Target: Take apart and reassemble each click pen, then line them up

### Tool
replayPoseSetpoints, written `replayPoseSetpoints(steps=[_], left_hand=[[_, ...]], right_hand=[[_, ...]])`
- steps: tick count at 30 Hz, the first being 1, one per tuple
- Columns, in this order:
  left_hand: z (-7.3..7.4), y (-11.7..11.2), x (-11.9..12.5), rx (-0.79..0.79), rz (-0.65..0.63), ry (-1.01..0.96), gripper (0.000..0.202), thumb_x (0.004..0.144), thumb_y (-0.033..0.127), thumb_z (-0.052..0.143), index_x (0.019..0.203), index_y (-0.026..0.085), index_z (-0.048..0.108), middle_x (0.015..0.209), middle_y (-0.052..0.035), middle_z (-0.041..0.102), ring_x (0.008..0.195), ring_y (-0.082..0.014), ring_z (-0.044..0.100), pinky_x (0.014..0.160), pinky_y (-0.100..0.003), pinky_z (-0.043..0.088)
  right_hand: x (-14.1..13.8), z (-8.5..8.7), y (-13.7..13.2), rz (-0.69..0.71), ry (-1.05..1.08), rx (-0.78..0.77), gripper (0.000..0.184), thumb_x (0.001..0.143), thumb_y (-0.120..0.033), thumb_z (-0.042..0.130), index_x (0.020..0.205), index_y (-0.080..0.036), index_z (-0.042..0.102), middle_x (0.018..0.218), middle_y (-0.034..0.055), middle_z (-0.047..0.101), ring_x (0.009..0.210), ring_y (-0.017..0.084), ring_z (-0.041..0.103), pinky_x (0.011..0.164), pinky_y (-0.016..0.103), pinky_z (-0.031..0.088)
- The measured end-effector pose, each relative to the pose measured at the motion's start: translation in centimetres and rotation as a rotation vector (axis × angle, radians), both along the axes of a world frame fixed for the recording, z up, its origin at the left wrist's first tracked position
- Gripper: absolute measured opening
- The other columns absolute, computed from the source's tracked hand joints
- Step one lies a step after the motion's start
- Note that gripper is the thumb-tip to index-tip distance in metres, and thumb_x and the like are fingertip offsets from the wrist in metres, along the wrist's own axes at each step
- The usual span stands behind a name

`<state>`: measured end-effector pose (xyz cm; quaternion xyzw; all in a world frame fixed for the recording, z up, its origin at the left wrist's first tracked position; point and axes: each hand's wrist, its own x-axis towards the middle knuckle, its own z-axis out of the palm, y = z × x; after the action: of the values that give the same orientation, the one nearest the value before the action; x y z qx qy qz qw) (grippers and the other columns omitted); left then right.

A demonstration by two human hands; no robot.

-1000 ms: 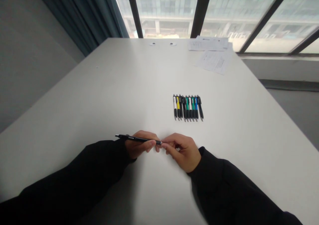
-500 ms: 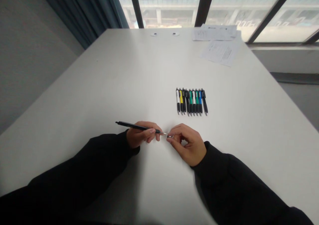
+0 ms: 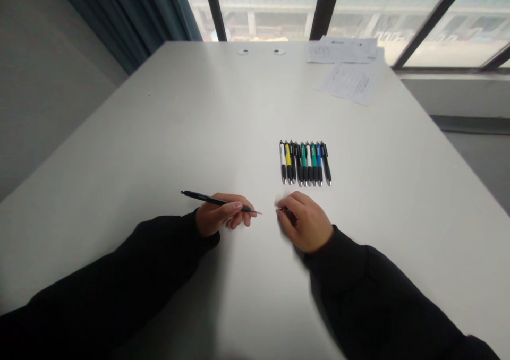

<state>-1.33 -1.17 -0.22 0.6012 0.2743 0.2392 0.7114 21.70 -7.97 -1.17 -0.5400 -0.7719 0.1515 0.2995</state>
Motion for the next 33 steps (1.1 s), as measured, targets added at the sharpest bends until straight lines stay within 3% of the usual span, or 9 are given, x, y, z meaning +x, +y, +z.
replayPoseSetpoints(steps=[4,9,14,22,28,33], left_hand=[[-0.1,0.0,0.0,0.037,-0.013,0.001,0.046,0.089,0.047,0.052,0.089,0.006,0.072,0.067,-0.0094,0.068,0.044,-0.0073,0.044,0.04,-0.02,0.029],[-0.2,0.0,0.0,0.074,-0.034,0.016,0.046,0.091,0.047,0.05,0.093,0.007,0.073,0.07,-0.0095,0.069,0.046,-0.0076,0.044,0.041,-0.021,0.03],[-0.2,0.1,0.0,0.131,-0.111,0.037,0.045,0.09,0.047,0.051,0.089,0.008,0.073,0.071,-0.0096,0.07,0.049,-0.0088,0.045,0.044,-0.022,0.034],[-0.1,0.3,-0.1,0.019,-0.02,0.001,0.04,0.084,0.043,0.054,0.083,0.007,0.07,0.066,-0.0088,0.069,0.045,-0.0085,0.046,0.04,-0.021,0.03],[-0.5,0.6,-0.2,-0.024,0.053,-0.016,0.038,0.081,0.042,0.055,0.077,0.007,0.069,0.06,-0.0071,0.066,0.042,-0.0074,0.044,0.038,-0.02,0.026],[-0.9,0.7,-0.3,-0.041,0.052,-0.005,0.039,0.081,0.042,0.055,0.078,0.007,0.07,0.06,-0.0072,0.066,0.042,-0.0076,0.044,0.039,-0.02,0.027]], right_hand=[[0.0,0.1,-0.1,-0.011,0.024,-0.003,0.019,0.086,-0.019,0.06,0.105,-0.017,0.064,0.087,0.0077,0.062,0.075,0.019,0.059,0.069,0.034,0.051],[-0.7,1.6,-1.0,-0.014,0.176,0.139,0.017,0.084,-0.02,0.066,0.101,-0.018,0.064,0.078,0.0036,0.055,0.058,0.014,0.049,0.057,0.03,0.047],[-1.5,1.9,-1.5,0.154,0.26,0.055,0.017,0.088,-0.017,0.061,0.104,-0.02,0.065,0.082,0.0058,0.06,0.062,0.014,0.053,0.057,0.029,0.048],[-1.1,2.0,-1.3,0.142,0.271,0.012,0.008,0.085,-0.017,0.06,0.091,-0.019,0.065,0.074,0.0041,0.058,0.057,0.013,0.049,0.053,0.028,0.043],[1.1,1.9,-0.9,0.161,0.179,0.005,0.005,0.085,-0.018,0.058,0.085,-0.019,0.063,0.07,0.0024,0.055,0.057,0.013,0.048,0.054,0.027,0.042],[2.9,0.9,-0.2,0.192,-0.104,0.002,0.01,0.086,-0.02,0.055,0.085,-0.017,0.064,0.073,0.0046,0.058,0.061,0.016,0.053,0.058,0.028,0.043]])
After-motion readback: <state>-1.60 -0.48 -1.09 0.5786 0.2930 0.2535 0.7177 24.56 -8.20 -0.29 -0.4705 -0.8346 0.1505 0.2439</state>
